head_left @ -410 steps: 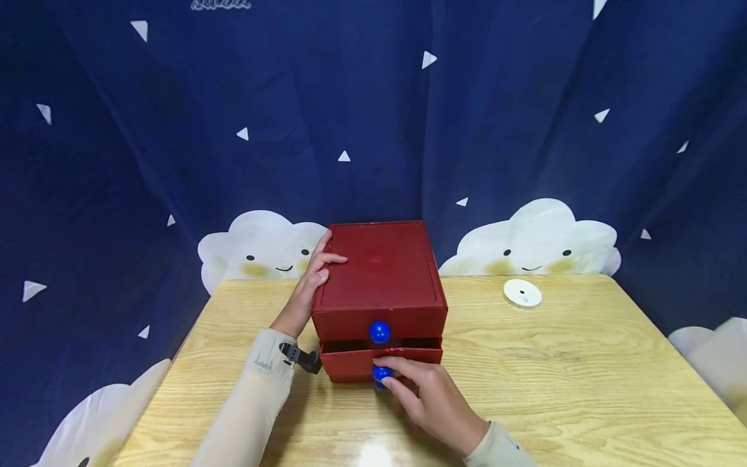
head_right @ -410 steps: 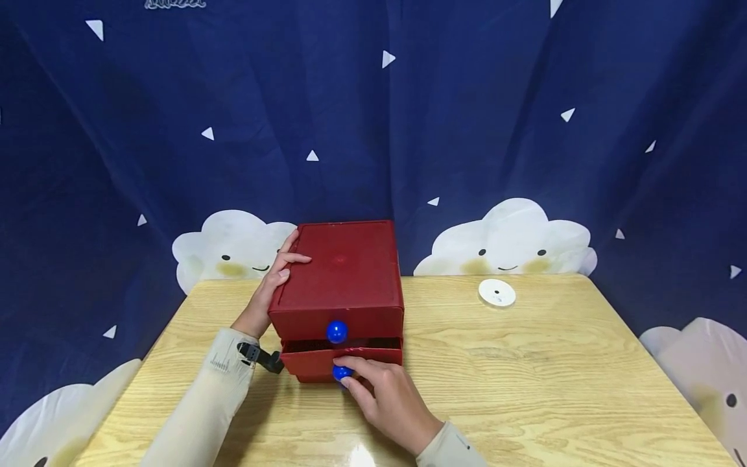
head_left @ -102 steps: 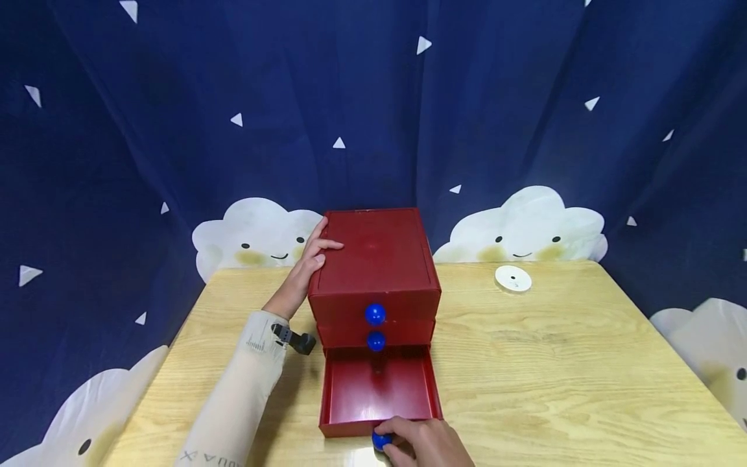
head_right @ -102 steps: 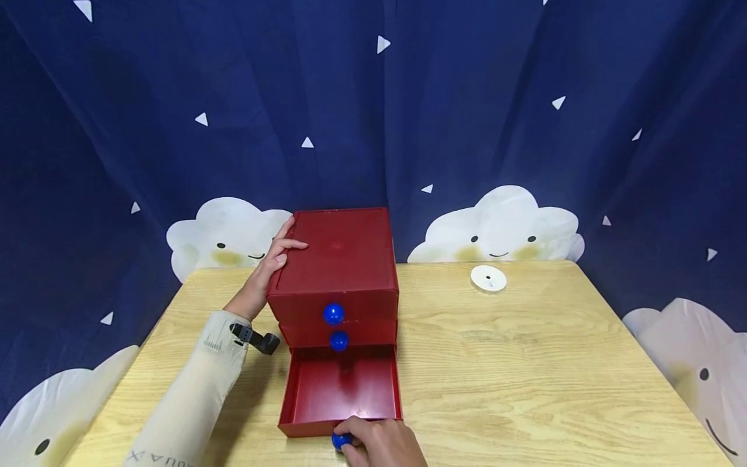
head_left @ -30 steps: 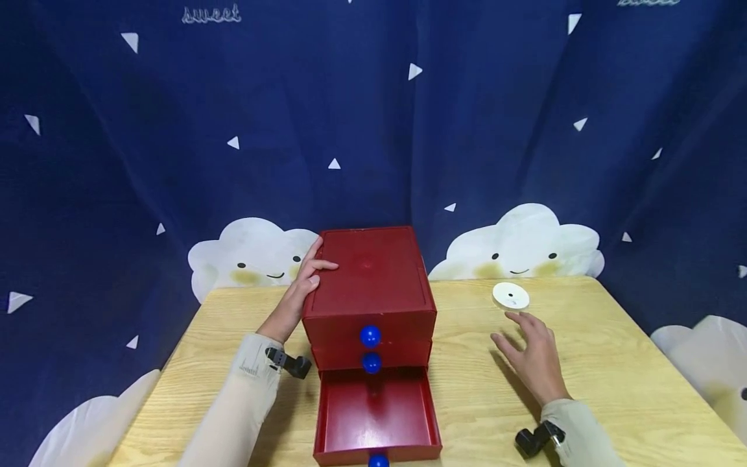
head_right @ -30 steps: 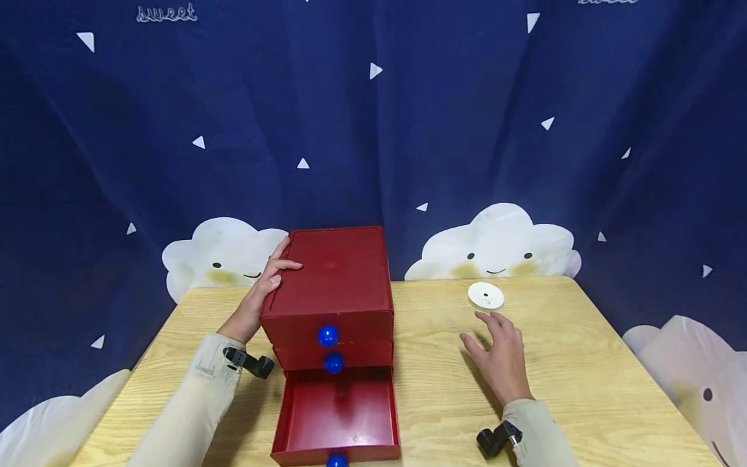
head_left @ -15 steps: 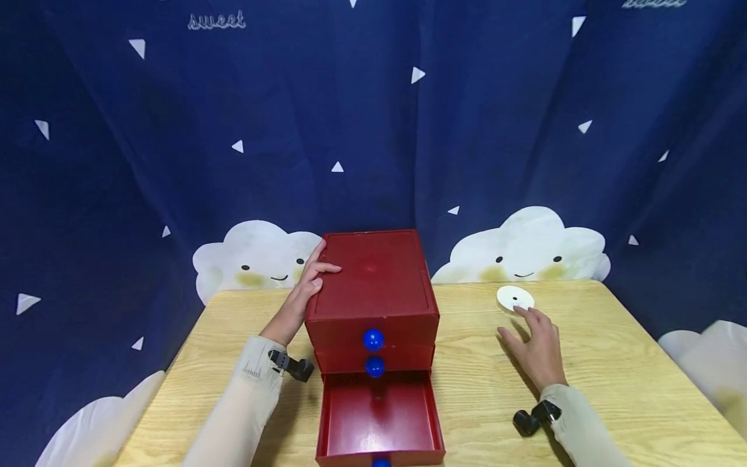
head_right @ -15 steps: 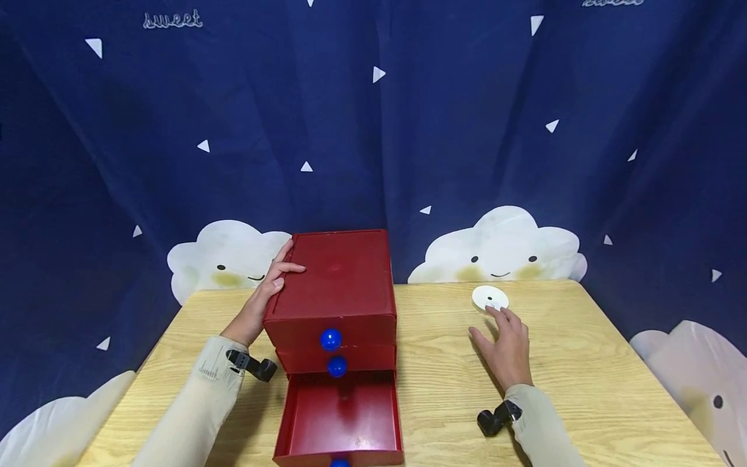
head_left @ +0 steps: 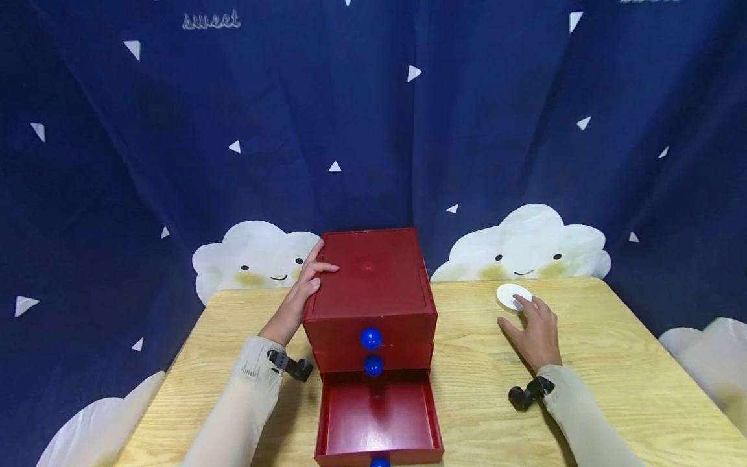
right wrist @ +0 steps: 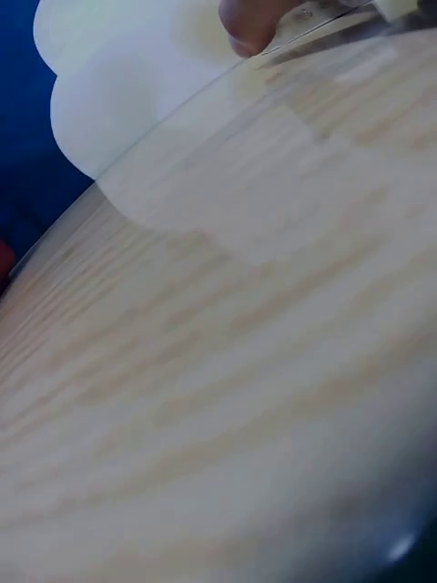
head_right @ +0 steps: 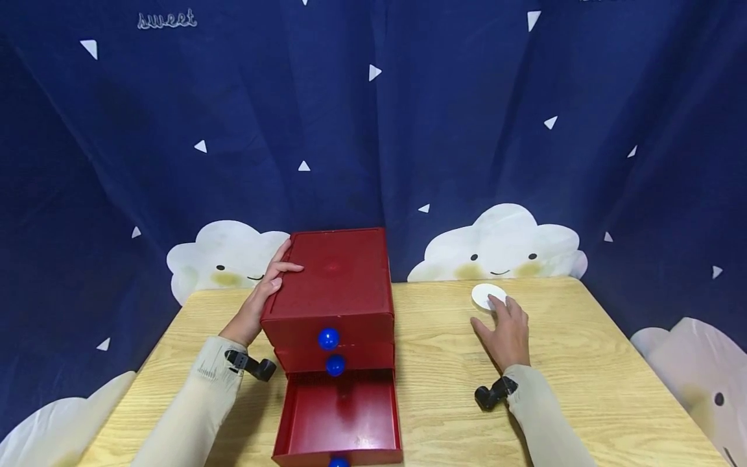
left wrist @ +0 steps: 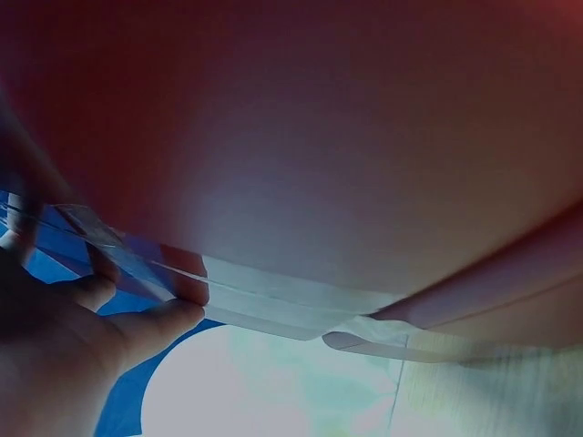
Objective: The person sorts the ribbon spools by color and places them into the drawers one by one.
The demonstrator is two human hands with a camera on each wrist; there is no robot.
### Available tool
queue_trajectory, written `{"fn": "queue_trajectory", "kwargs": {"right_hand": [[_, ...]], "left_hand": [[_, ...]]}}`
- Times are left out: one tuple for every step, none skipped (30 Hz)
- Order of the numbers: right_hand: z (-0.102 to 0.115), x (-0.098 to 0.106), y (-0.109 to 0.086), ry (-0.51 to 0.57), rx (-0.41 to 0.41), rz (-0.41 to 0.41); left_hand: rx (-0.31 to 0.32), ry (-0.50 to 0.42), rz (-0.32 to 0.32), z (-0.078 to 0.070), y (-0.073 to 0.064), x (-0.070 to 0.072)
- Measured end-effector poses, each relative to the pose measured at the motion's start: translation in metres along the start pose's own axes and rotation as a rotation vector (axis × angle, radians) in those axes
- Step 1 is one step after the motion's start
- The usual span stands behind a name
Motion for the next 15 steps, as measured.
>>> {"fn": "queue_trajectory", "kwargs": {"right_hand": [[-0.002,-0.001,0.001,-0.003,0.0,0.0],[-0.004,-0.002,0.003,-0.007,-0.002,0.002],[-0.005,-0.004,0.004,-0.013,-0.004,0.007],[-0.006,-0.005,0.006,-0.019,-0.008,0.015],[-0.008,-0.005,0.007,-0.025,-0.011,0.023],[-0.008,-0.006,0.009,-0.028,-0.016,0.034],[-0.009,-0.006,0.011,-0.033,-0.023,0.048],[-0.009,-0.006,0.012,-0.036,-0.029,0.061],[-0.01,-0.007,0.014,-0.037,-0.034,0.073],[-0.01,-0.007,0.016,-0.038,-0.042,0.085],[-0.011,-0.007,0.018,-0.04,-0.047,0.097],[-0.011,-0.008,0.02,-0.04,-0.051,0.105],[-0.012,-0.009,0.021,-0.036,-0.054,0.114],[-0.014,-0.01,0.022,-0.037,-0.057,0.122],[-0.016,-0.011,0.023,-0.037,-0.064,0.128]], "left_hand": [[0.0,0.0,-0.002,0.0,0.0,0.0],[-0.002,-0.003,-0.002,0.001,0.0,0.0],[0.0,0.001,-0.004,0.001,-0.001,0.0],[0.002,0.003,-0.006,0.001,-0.001,0.0],[0.001,0.005,-0.007,0.001,-0.001,0.0],[0.003,0.006,-0.008,0.001,-0.001,0.001],[0.001,0.005,-0.007,0.001,-0.001,0.001],[-0.002,0.003,-0.005,0.001,-0.001,0.001],[-0.001,0.0,-0.003,0.001,-0.001,0.001],[-0.003,-0.002,-0.001,0.001,-0.001,0.001],[-0.005,-0.005,0.003,0.001,-0.001,0.001],[-0.004,-0.006,0.005,0.001,0.0,0.0],[-0.007,-0.007,0.009,0.0,0.0,0.0],[-0.01,-0.005,0.01,0.0,0.0,0.0],[-0.012,-0.003,0.013,0.0,0.0,0.0]]}}
Point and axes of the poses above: each hand's wrist, its own y-axis towards the middle knuckle, its own x-axis out of the back of the hand, z = x × y, the point moved 1 cm from there along y, towards the middle knuckle, and after that the axes turned 7 degrees about -z, right-handed, at the moved point
